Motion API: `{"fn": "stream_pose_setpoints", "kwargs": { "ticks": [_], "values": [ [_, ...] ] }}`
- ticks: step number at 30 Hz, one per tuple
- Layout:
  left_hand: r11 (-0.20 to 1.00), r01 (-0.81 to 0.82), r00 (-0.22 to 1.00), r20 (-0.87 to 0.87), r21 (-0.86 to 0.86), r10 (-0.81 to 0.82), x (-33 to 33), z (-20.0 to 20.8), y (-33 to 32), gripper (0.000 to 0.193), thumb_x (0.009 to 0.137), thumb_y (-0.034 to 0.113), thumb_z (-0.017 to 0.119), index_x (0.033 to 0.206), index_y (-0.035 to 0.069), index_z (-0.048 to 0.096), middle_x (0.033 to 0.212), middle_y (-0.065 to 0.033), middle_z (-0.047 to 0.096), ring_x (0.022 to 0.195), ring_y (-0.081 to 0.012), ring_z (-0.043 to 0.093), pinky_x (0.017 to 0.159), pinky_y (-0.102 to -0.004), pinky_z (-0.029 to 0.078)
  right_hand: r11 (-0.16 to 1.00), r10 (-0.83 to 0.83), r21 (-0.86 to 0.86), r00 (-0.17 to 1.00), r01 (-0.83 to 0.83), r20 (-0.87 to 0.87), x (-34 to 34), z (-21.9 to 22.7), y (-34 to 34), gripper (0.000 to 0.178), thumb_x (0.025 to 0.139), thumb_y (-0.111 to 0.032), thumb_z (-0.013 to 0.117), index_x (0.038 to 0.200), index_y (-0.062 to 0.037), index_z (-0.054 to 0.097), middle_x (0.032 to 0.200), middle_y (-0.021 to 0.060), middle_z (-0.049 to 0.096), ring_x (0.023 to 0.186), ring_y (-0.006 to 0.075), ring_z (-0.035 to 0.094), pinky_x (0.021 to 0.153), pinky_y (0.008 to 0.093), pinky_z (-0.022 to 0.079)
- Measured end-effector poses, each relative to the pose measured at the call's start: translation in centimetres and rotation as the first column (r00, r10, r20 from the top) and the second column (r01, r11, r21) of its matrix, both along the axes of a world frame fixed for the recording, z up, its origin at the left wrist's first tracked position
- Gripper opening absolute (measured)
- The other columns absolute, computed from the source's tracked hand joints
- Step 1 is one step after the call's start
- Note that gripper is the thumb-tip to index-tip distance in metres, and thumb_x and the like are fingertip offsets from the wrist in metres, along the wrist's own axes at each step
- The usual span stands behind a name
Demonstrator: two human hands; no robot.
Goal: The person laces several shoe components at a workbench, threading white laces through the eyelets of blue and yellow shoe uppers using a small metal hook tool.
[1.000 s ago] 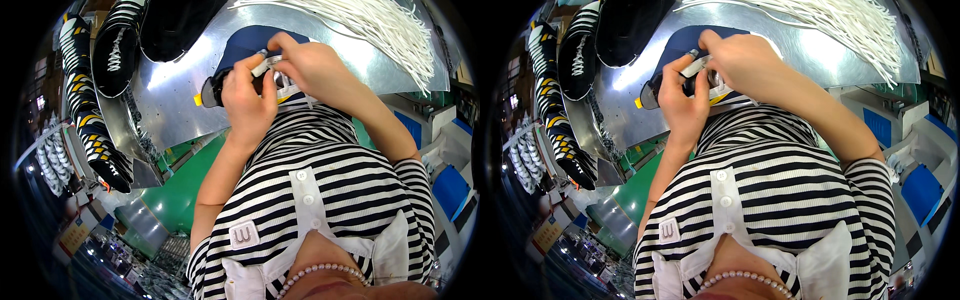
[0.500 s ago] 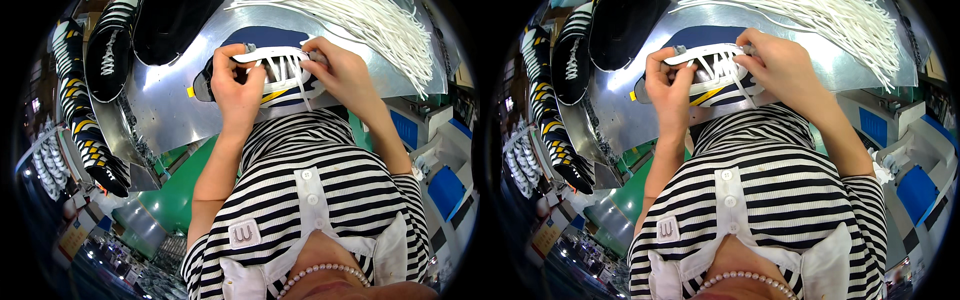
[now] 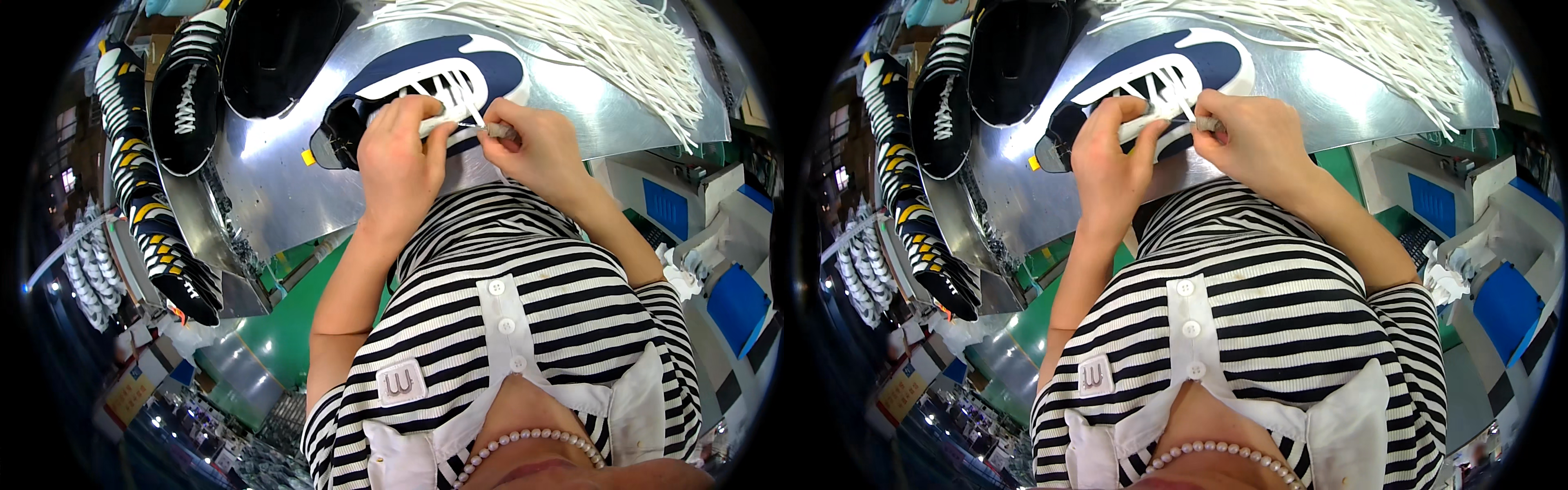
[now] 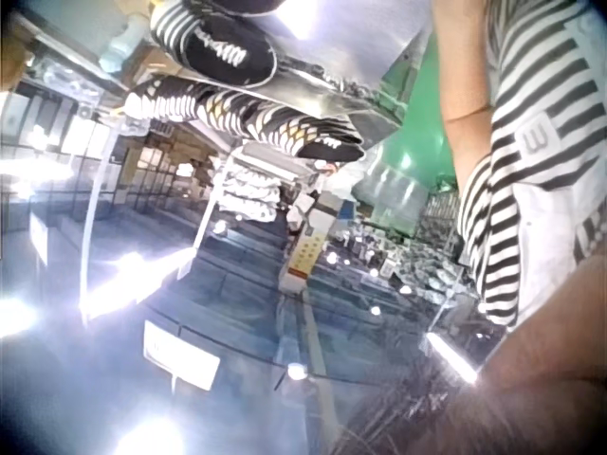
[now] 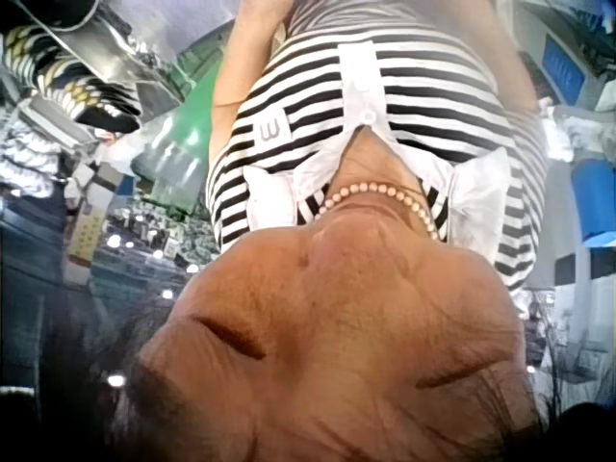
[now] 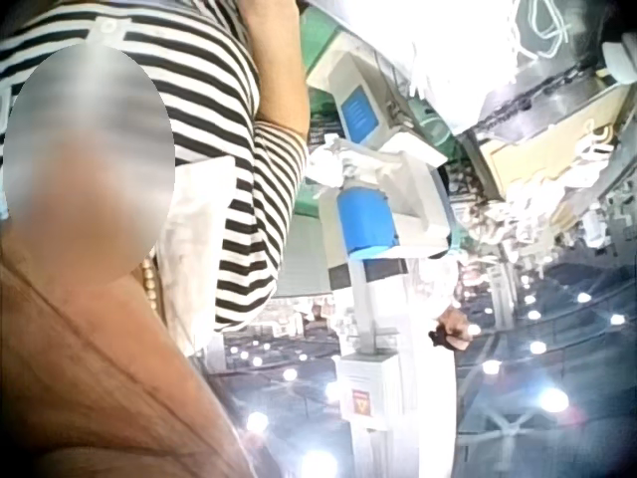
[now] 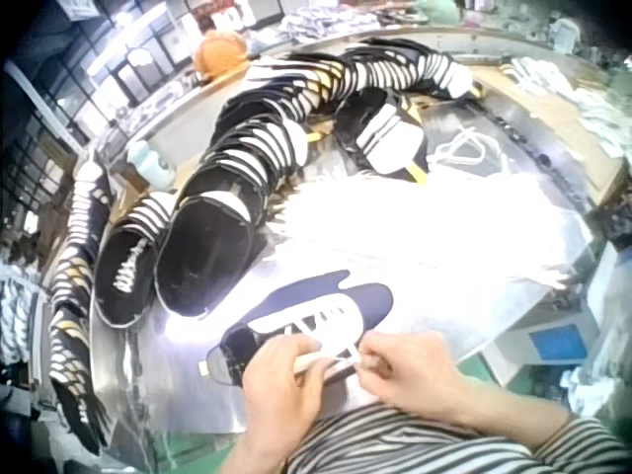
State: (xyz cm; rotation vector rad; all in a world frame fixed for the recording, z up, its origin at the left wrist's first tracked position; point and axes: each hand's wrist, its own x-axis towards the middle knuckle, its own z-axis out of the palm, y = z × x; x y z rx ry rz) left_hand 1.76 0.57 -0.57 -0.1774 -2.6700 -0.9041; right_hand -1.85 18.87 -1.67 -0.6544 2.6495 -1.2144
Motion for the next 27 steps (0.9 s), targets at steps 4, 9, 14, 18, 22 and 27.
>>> {"fn": "stream_pose_setpoints", "kwargs": {
  "ticks": [4, 9, 14, 18, 22, 27],
  "values": [
    [0.991, -0.093, 0.994, -0.043, 0.100, 0.098, -1.0, 0.0, -0.6, 0.024, 0.078, 0.006, 0.078, 0.095, 0.000, 0.062, 0.082, -0.0121, 0.068, 0.073, -0.0230, 0.065, 0.068, -0.0318, 0.050, 0.973, 0.226, 0.029, 0.935, -0.227, -0.273, 1.2, 3.2, 1.5, 0.013, 0.077, -0.018, 0.069, 0.079, -0.0103, 0.058, 0.069, 0.0048, 0.062, 0.058, 0.0284, 0.061, 0.050, 0.0392, 0.045],
    [0.979, -0.145, 0.982, -0.098, 0.147, 0.160, -1.9, 0.6, -0.7, 0.019, 0.079, 0.005, 0.073, 0.092, 0.000, 0.059, 0.083, -0.0142, 0.064, 0.076, -0.0314, 0.062, 0.069, -0.0397, 0.048, 0.922, 0.378, -0.079, 0.926, -0.378, -0.025, 2.0, 2.1, 2.9, 0.008, 0.082, -0.014, 0.068, 0.086, -0.0076, 0.065, 0.073, 0.0067, 0.065, 0.061, 0.0239, 0.063, 0.054, 0.0353, 0.047],
    [0.997, 0.038, 0.977, -0.210, 0.065, -0.023, -0.9, 2.2, 0.6, 0.024, 0.076, 0.004, 0.078, 0.093, 0.000, 0.062, 0.081, -0.0115, 0.066, 0.072, -0.0239, 0.065, 0.067, -0.0313, 0.050, 0.889, -0.028, -0.432, 0.958, 0.154, 0.284, -2.6, -0.2, -0.1, 0.021, 0.087, -0.019, 0.071, 0.099, -0.0025, 0.071, 0.073, 0.0028, 0.063, 0.065, 0.0072, 0.053, 0.060, 0.0237, 0.044],
    [0.995, 0.028, 0.981, -0.196, 0.097, -0.009, -0.7, 2.6, 0.5, 0.024, 0.076, 0.004, 0.078, 0.094, 0.001, 0.061, 0.082, -0.0115, 0.066, 0.074, -0.0248, 0.065, 0.068, -0.0331, 0.050, 0.774, 0.110, -0.585, 0.859, 0.242, 0.501, -2.5, -0.7, -1.1, 0.022, 0.088, -0.023, 0.071, 0.096, -0.0031, 0.071, 0.076, -0.0023, 0.064, 0.070, 0.0053, 0.052, 0.064, 0.0219, 0.043],
    [0.993, -0.021, 0.986, -0.162, 0.114, 0.039, -0.7, 2.8, -0.1, 0.025, 0.076, 0.004, 0.075, 0.096, 0.002, 0.061, 0.083, -0.0126, 0.065, 0.076, -0.0296, 0.064, 0.068, -0.0380, 0.049, 0.882, 0.352, -0.467, 0.740, -0.057, 0.573, 0.1, 1.2, 0.4, 0.020, 0.090, -0.023, 0.069, 0.096, -0.0043, 0.070, 0.077, -0.0025, 0.062, 0.074, 0.0049, 0.051, 0.070, 0.0227, 0.044],
    [0.995, -0.001, 0.989, 0.148, -0.104, 0.017, -1.5, 0.4, -1.6, 0.024, 0.085, 0.014, 0.072, 0.104, 0.001, 0.068, 0.091, -0.0159, 0.068, 0.082, -0.0296, 0.067, 0.074, -0.0349, 0.051, 0.904, 0.250, -0.425, 0.867, -0.049, 0.432, 0.6, 0.3, 1.2, 0.015, 0.092, -0.018, 0.065, 0.101, -0.0053, 0.066, 0.078, -0.0021, 0.059, 0.063, 0.0056, 0.044, 0.057, 0.0237, 0.035]
  ]
}}
